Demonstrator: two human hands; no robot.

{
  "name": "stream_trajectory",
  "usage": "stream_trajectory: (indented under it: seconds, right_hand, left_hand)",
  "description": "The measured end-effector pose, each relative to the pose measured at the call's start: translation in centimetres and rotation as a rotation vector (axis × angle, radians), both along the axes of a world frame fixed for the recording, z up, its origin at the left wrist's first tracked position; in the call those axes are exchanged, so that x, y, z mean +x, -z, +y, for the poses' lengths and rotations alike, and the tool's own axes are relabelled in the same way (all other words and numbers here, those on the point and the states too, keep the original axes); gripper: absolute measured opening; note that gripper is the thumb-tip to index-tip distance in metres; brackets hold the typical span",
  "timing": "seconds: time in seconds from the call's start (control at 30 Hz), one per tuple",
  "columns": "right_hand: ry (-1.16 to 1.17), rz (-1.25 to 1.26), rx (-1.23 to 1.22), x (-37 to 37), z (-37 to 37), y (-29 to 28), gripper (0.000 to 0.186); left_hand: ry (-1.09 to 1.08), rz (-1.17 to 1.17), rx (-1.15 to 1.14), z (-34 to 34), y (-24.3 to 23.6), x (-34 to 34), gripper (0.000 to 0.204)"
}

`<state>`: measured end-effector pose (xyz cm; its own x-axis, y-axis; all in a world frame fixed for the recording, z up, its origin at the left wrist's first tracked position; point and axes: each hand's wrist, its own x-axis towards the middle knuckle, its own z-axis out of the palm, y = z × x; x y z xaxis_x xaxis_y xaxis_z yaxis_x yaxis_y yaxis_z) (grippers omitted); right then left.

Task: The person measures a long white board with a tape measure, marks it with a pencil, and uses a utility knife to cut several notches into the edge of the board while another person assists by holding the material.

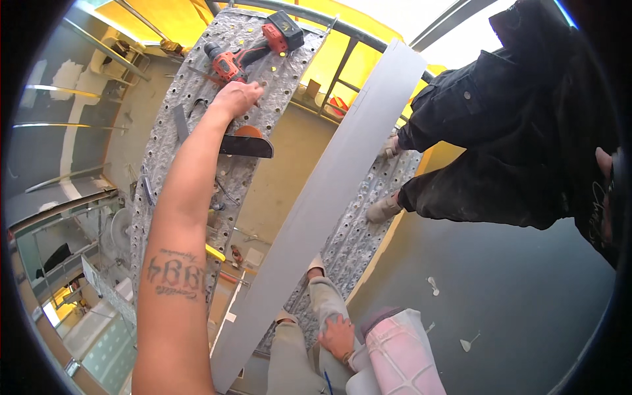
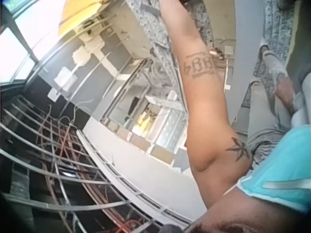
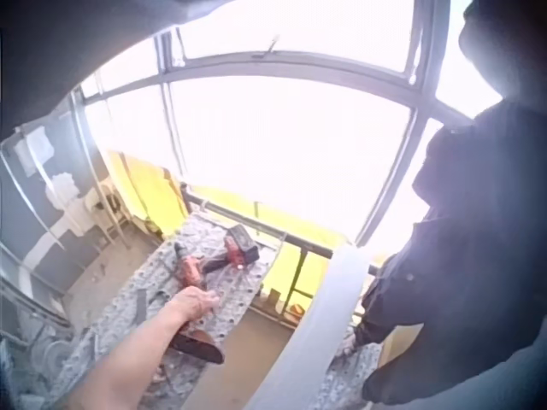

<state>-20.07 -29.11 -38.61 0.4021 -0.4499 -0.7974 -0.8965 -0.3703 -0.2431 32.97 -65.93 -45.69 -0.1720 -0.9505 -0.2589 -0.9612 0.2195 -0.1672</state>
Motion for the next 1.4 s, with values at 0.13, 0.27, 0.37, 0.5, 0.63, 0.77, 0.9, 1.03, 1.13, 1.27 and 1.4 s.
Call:
stream_trajectory:
  seconds: [0.13,0.27,0.37,0.5,0.63,0.77,0.9,1.03,1.13,1.27,1.4]
  right_hand:
    - [-0.087,0.096,-0.148,-0.9,3.2,3.0,0.042]
    - [-0.083,0.168,-0.027,-0.1,1.5,2.0,0.041]
    - [-0.39,0.162,0.096,0.7,-0.8,-0.6,0.042]
    - [-0.124,-0.182,-0.177,-1.1,2.8,4.4,0.044]
    - [0.8,-0.654,0.855,6.3,4.8,0.4,0.062]
    - [1.192,-0.561,1.177,12.4,11.2,-1.0,0.063]
    - [0.653,-0.385,1.078,11.5,23.4,0.0,0.035]
    - [0.136,-0.236,1.037,9.6,35.2,-0.9,0.042]
    - [-0.186,0.128,1.115,8.2,45.7,-2.1,0.047]
    - [-0.962,-0.344,0.685,11.9,57.1,0.5,0.04]
    - [-1.255,-0.793,0.175,18.3,64.5,7.7,0.058]
  left_hand:
    - [0.145,0.199,-0.098,1.0,-2.1,-2.4,0.02]
    - [0.06,0.484,-0.487,5.0,-6.9,-9.9,0.008]
    - [-0.303,0.913,-0.769,14.6,-12.6,-15.9,0.023]
    - [-0.915,1.151,-0.944,32.4,-15.1,-22.0,0.017]
    - [-1.708,1.971,-1.108,49.3,-15.3,-30.0,0.011]
    - [-2.072,2.213,-1.032,64.2,-12.5,-39.4,0.008]
    - [-2.116,2.12,-0.771,77.1,-14.2,-45.9,0.023]
    - [-2.096,2.205,-0.726,86.5,-17.2,-46.5,0.03]
    - [-2.326,2.383,-0.574,94.8,-17.6,-51.5,0.03]
    - [-2.72,2.031,-1.165,104.7,-16.6,-59.3,0.03]
    - [-2.757,1.484,-1.127,112.7,-16.7,-63.8,0.035]
